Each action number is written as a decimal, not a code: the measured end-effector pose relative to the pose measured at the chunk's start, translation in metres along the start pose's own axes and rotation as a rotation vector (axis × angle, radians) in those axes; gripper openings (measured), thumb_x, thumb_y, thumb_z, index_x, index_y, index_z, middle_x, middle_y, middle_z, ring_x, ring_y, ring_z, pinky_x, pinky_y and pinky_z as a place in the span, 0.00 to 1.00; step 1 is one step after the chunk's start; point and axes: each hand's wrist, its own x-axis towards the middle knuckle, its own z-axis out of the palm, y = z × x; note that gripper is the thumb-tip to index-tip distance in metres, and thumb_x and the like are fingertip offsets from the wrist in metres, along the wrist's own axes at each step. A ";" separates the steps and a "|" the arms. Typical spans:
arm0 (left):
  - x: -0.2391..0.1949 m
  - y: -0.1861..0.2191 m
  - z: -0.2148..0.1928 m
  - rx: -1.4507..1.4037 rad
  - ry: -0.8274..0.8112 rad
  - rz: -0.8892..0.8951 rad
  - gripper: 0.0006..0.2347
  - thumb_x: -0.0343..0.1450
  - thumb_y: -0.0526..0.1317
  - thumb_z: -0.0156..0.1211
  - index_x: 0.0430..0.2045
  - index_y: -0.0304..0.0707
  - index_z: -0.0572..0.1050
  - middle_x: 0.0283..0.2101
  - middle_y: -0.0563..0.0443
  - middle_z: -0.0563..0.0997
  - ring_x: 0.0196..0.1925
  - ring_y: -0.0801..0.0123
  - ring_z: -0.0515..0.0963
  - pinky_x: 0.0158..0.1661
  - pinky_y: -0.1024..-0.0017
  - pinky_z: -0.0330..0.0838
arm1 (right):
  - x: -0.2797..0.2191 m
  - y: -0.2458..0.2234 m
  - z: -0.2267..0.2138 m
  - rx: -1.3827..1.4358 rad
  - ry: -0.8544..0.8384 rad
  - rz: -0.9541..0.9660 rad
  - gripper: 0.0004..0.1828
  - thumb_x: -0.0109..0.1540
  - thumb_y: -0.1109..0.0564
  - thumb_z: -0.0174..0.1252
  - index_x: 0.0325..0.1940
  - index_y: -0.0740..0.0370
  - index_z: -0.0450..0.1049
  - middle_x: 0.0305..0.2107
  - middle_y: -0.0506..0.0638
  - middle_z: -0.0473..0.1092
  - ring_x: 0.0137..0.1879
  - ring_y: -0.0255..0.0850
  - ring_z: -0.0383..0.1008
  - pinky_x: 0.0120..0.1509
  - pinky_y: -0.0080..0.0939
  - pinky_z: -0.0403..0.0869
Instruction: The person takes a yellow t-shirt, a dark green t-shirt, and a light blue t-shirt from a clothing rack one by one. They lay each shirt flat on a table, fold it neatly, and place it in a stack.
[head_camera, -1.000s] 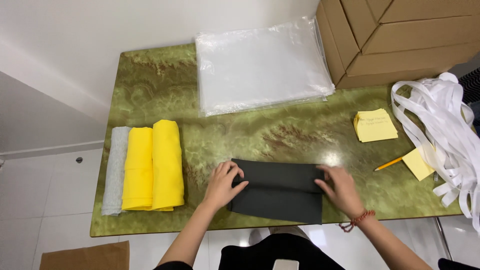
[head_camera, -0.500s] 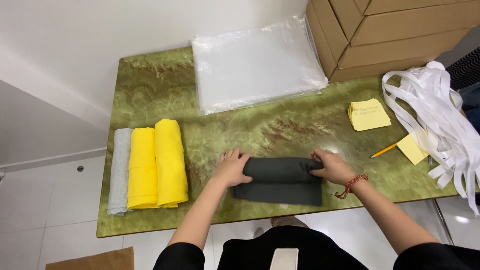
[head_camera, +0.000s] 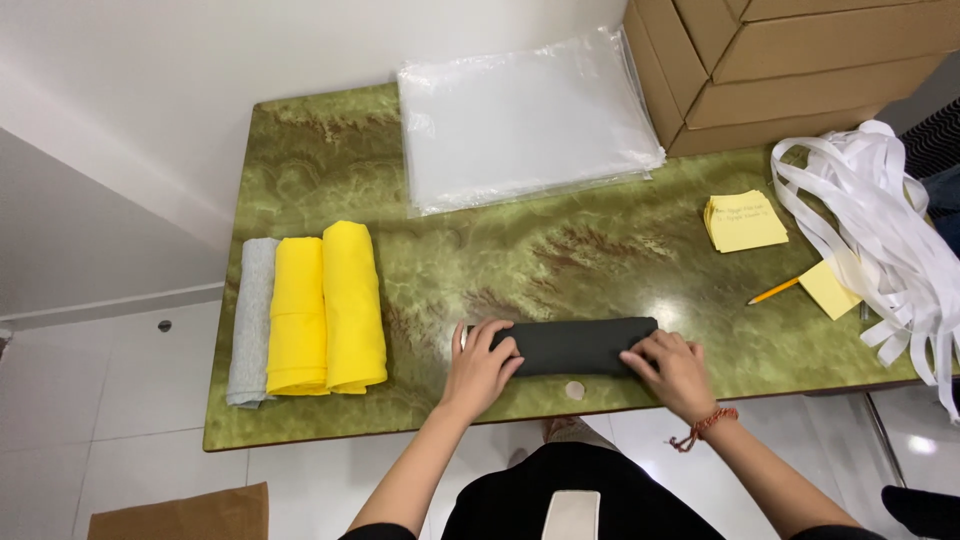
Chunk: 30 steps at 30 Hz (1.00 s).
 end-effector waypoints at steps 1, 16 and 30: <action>0.006 -0.003 0.006 -0.034 -0.038 -0.048 0.07 0.75 0.49 0.62 0.37 0.51 0.75 0.63 0.53 0.72 0.70 0.50 0.69 0.68 0.34 0.53 | 0.007 0.000 -0.006 0.099 -0.010 0.069 0.16 0.66 0.31 0.58 0.42 0.40 0.80 0.41 0.38 0.75 0.57 0.36 0.75 0.66 0.43 0.65; -0.005 0.013 -0.062 -0.325 -0.414 -0.495 0.42 0.60 0.56 0.76 0.71 0.49 0.64 0.62 0.26 0.72 0.68 0.28 0.69 0.65 0.41 0.66 | 0.086 -0.006 -0.033 0.528 -0.387 0.372 0.66 0.48 0.34 0.80 0.79 0.71 0.60 0.72 0.72 0.60 0.81 0.63 0.56 0.85 0.60 0.55; -0.084 -0.042 -0.153 -1.073 0.291 -1.209 0.32 0.65 0.51 0.72 0.67 0.51 0.70 0.70 0.53 0.73 0.68 0.62 0.76 0.59 0.64 0.76 | 0.235 -0.274 -0.092 1.033 -0.525 0.129 0.27 0.67 0.55 0.59 0.70 0.64 0.70 0.57 0.57 0.73 0.60 0.47 0.73 0.62 0.50 0.76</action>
